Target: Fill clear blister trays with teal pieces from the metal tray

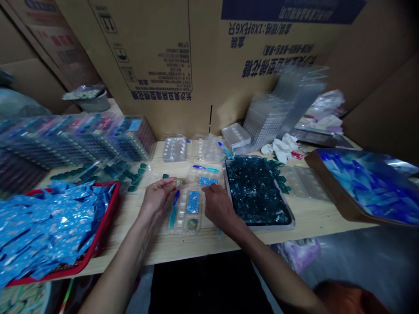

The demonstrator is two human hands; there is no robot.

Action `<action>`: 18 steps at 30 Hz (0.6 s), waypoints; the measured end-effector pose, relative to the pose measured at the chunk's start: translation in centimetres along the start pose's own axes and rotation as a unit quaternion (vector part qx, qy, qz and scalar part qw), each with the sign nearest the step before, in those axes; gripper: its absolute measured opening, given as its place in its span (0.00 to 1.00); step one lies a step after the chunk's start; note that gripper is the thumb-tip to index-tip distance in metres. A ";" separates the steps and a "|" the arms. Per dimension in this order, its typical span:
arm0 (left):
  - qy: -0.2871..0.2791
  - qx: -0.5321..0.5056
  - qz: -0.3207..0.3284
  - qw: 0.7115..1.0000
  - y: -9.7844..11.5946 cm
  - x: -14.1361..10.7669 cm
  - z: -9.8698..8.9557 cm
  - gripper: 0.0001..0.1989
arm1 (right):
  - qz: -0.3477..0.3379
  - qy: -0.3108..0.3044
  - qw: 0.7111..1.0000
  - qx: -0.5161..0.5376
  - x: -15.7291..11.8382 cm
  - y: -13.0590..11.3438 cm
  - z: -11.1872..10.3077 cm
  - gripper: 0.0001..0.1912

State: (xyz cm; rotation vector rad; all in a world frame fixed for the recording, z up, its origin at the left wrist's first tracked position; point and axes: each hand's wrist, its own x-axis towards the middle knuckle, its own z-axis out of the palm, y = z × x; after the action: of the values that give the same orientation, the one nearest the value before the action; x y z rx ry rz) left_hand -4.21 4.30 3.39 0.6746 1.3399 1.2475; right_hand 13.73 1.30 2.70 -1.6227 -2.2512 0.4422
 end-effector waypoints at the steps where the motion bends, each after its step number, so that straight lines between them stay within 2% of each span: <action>1: 0.000 0.011 0.011 1.000 0.6 0.7 -0.3 0.20 | 0.004 -0.006 1.000 -0.020 -0.4 0.5 -0.3 0.21; 5: 0.000 0.085 0.066 0.994 2.2 3.8 -0.3 0.20 | -0.011 0.007 0.997 -0.072 -0.6 2.1 -0.6 0.18; 7: -0.004 0.172 0.092 0.981 2.3 5.3 0.2 0.19 | -0.015 0.004 0.996 -0.090 -0.1 2.8 -0.4 0.20; 11: -0.037 0.353 0.135 0.925 1.6 7.9 1.3 0.11 | -0.024 -0.041 0.994 -0.101 1.0 3.9 0.3 0.22; 15: -0.082 0.443 0.157 0.879 0.4 9.4 2.5 0.04 | -0.020 -0.050 0.995 -0.087 1.0 4.3 0.6 0.24; 18: -0.120 0.497 0.190 0.838 -0.1 10.0 3.1 0.04 | -0.023 -0.049 0.995 -0.079 1.0 4.4 0.7 0.24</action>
State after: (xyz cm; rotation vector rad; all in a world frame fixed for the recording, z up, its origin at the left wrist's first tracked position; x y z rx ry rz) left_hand -3.30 14.38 0.54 1.8354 1.6445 0.6213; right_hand 16.85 3.52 0.29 -1.6539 -2.4462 0.3463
